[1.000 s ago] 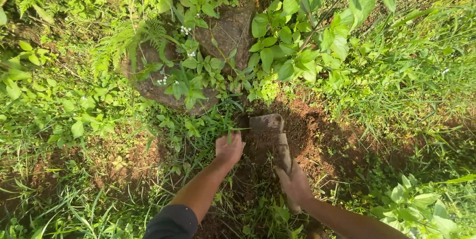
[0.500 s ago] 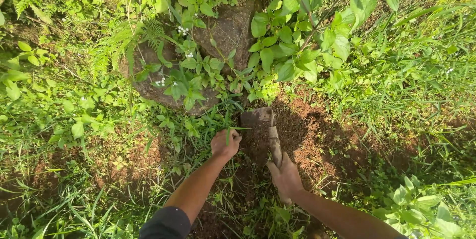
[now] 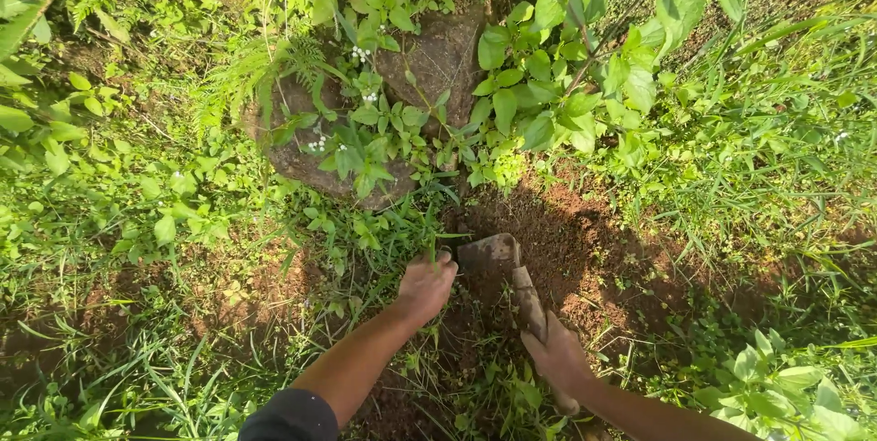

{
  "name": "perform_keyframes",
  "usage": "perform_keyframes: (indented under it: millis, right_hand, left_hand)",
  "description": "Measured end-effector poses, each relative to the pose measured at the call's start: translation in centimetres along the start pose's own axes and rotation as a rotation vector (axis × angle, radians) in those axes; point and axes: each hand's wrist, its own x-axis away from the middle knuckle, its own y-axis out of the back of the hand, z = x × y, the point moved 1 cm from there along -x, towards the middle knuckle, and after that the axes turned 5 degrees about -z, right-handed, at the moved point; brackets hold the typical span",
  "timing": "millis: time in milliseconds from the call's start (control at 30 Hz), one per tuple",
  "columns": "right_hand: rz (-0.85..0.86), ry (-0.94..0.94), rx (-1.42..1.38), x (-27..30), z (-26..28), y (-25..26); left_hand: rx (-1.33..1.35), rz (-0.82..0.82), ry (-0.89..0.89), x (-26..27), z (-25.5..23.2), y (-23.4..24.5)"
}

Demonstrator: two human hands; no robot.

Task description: Using a hand hoe to loosen soil and remove weeds from a garden patch.

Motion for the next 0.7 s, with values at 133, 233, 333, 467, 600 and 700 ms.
perform_keyframes:
  millis: [133,233,333,467,600,700]
  right_hand:
    - [-0.024,-0.035,0.002,0.0,0.5,0.3]
    - [-0.035,-0.038,-0.015,0.4,1.9,0.8]
    - [-0.028,-0.044,-0.045,0.3,2.6,0.9]
    - [-0.024,-0.044,-0.061,-0.3,2.7,0.6]
    - [-0.038,-0.031,-0.086,-0.9,2.2,0.5]
    - [-0.018,-0.05,-0.086,-0.7,2.4,0.8]
  left_hand:
    - [-0.259,-0.249,-0.001,-0.2,0.7,1.6]
    - [-0.437,-0.391,0.103,-0.6,1.5,4.1]
    - [-0.457,-0.341,0.213,-1.3,2.6,4.8]
    - [-0.368,-0.144,0.237,-3.2,3.8,3.8]
    - [-0.404,0.257,0.162,-3.3,3.6,6.2]
    - [-0.408,0.246,0.089,-3.6,4.0,6.0]
